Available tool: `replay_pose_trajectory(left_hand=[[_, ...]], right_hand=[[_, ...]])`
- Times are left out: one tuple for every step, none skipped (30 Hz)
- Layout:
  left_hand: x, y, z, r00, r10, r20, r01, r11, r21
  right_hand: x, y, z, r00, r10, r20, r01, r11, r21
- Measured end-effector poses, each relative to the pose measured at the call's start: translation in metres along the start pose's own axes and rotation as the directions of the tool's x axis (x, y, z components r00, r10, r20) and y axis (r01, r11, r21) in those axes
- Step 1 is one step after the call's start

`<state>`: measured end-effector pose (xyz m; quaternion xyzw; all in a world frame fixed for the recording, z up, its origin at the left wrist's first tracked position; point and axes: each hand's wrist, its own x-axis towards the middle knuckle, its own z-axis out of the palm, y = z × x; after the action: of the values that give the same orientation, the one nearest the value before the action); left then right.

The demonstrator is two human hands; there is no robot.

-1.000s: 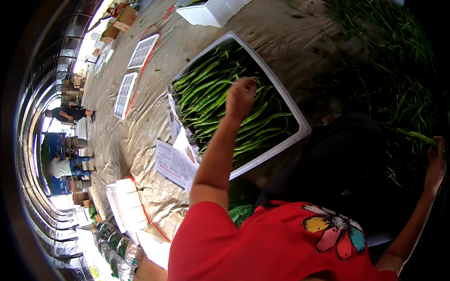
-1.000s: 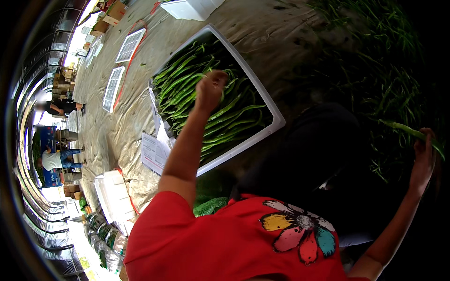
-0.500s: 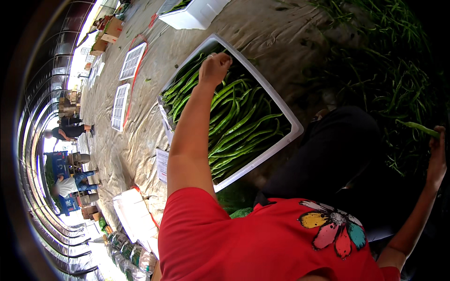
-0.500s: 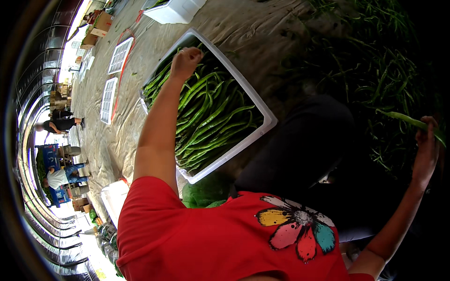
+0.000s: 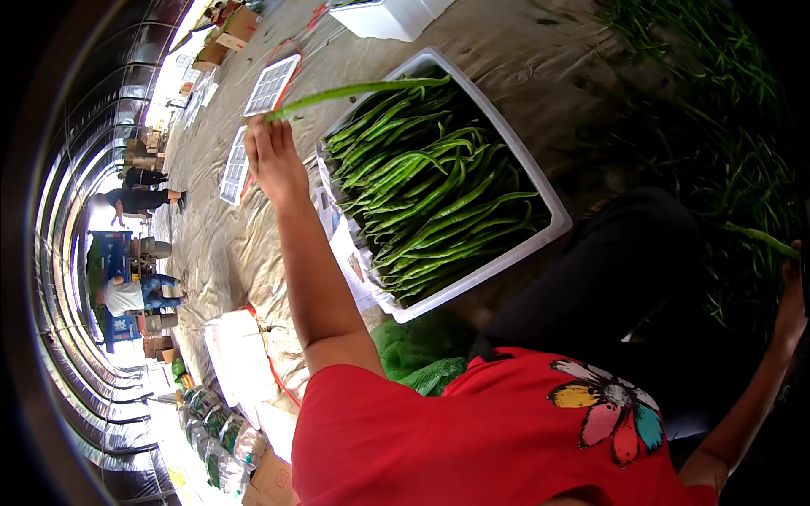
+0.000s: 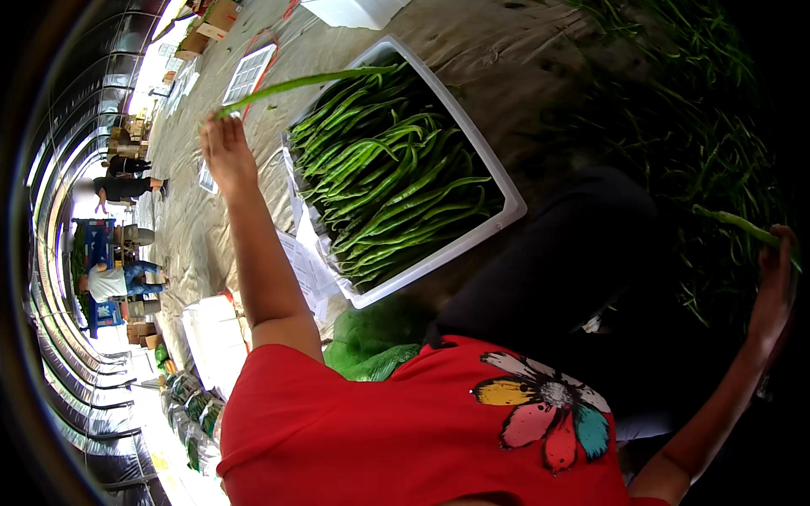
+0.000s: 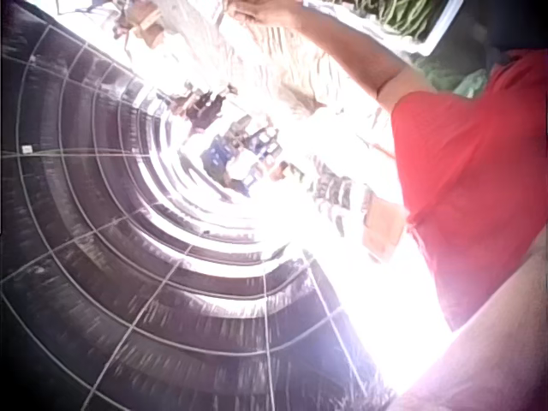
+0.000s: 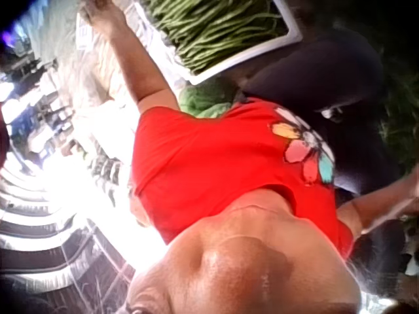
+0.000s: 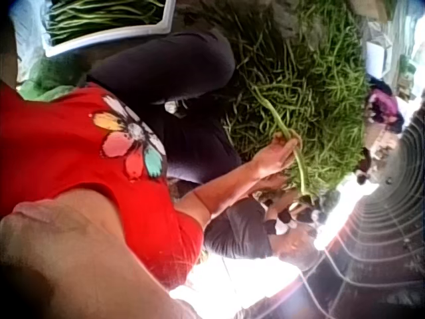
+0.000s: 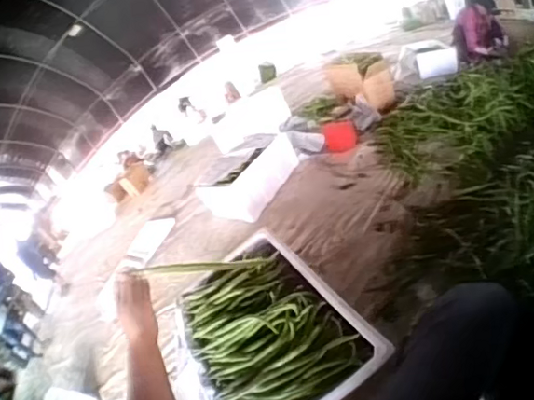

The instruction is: The person sits on the ground and sorts green chilies by hand, picking them from a large pile and placing them into a white container. The person repeatedly gathers chilies, arranges them, and transfers them into the container.

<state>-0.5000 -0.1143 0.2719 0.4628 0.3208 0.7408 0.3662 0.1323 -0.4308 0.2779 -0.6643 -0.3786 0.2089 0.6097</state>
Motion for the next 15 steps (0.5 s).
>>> replay_pose_trajectory(left_hand=[[-0.002, -0.006, -0.032, 0.997, -0.047, -0.058, 0.042, 0.996, -0.083], [-0.007, -0.021, -0.062, 0.989, -0.103, -0.11, 0.082, 0.98, -0.179], [-0.016, -0.041, -0.08, 0.962, -0.169, -0.216, 0.12, 0.967, -0.223], [-0.026, -0.059, -0.097, 0.919, -0.236, -0.315, 0.153, 0.952, -0.265], [-0.035, -0.068, -0.114, 0.884, -0.274, -0.378, 0.184, 0.948, -0.259], [-0.045, -0.086, -0.137, 0.838, -0.321, -0.441, 0.218, 0.938, -0.269], [-0.053, -0.104, -0.169, 0.817, -0.338, -0.467, 0.238, 0.936, -0.261], [-0.057, -0.12, -0.198, 0.796, -0.355, -0.49, 0.259, 0.932, -0.254], [-0.063, -0.134, -0.214, 0.716, -0.447, -0.536, 0.36, 0.895, -0.265], [-0.068, -0.143, -0.229, 0.622, -0.529, -0.577, 0.458, 0.844, -0.28], [-0.064, -0.137, -0.252, 0.478, -0.495, -0.725, 0.618, 0.776, -0.122], [-0.066, -0.143, -0.236, 0.585, -0.27, -0.764, 0.615, 0.762, 0.201], [-0.068, -0.148, -0.218, 0.659, -0.006, -0.752, 0.619, 0.572, 0.538], [-0.067, -0.143, -0.197, 0.682, 0.245, -0.689, 0.624, 0.297, 0.723], [-0.057, -0.142, -0.173, 0.827, 0.29, -0.482, 0.41, 0.277, 0.869]], right_hand=[[-0.001, 0.0, 0.0, 1.0, -0.004, -0.008, 0.004, 1.0, 0.002], [-0.001, 0.009, -0.011, 0.998, -0.055, -0.017, 0.051, 0.982, -0.179], [0.001, 0.026, -0.031, 0.994, -0.11, -0.022, 0.094, 0.927, -0.362], [0.001, 0.038, -0.044, 0.987, -0.16, -0.018, 0.127, 0.839, -0.529], [0.001, 0.047, -0.048, 0.994, -0.111, -0.014, 0.09, 0.869, -0.487], [0.001, 0.047, -0.049, 0.998, -0.069, -0.007, 0.058, 0.887, -0.459], [0.002, 0.048, -0.047, 1.0, -0.024, 0.004, 0.023, 0.906, -0.423], [0.003, 0.051, -0.047, 0.999, -0.027, 0.031, 0.038, 0.907, -0.42], [0.003, 0.052, -0.049, 0.998, -0.033, 0.049, 0.051, 0.903, -0.427], [0.001, 0.053, -0.05, 0.997, -0.035, 0.068, 0.061, 0.898, -0.436], [-0.003, 0.046, -0.021, 0.996, 0.03, -0.081, -0.047, 0.974, -0.222], [-0.006, 0.041, -0.022, 0.995, 0.038, -0.096, -0.06, 0.97, -0.238], [-0.009, 0.038, -0.024, 0.993, 0.048, -0.111, -0.075, 0.965, -0.252], [-0.01, 0.034, -0.026, 0.99, 0.06, -0.125, -0.09, 0.963, -0.255], [-0.008, 0.037, -0.033, 0.996, 0.068, -0.058, -0.082, 0.956, -0.282]])
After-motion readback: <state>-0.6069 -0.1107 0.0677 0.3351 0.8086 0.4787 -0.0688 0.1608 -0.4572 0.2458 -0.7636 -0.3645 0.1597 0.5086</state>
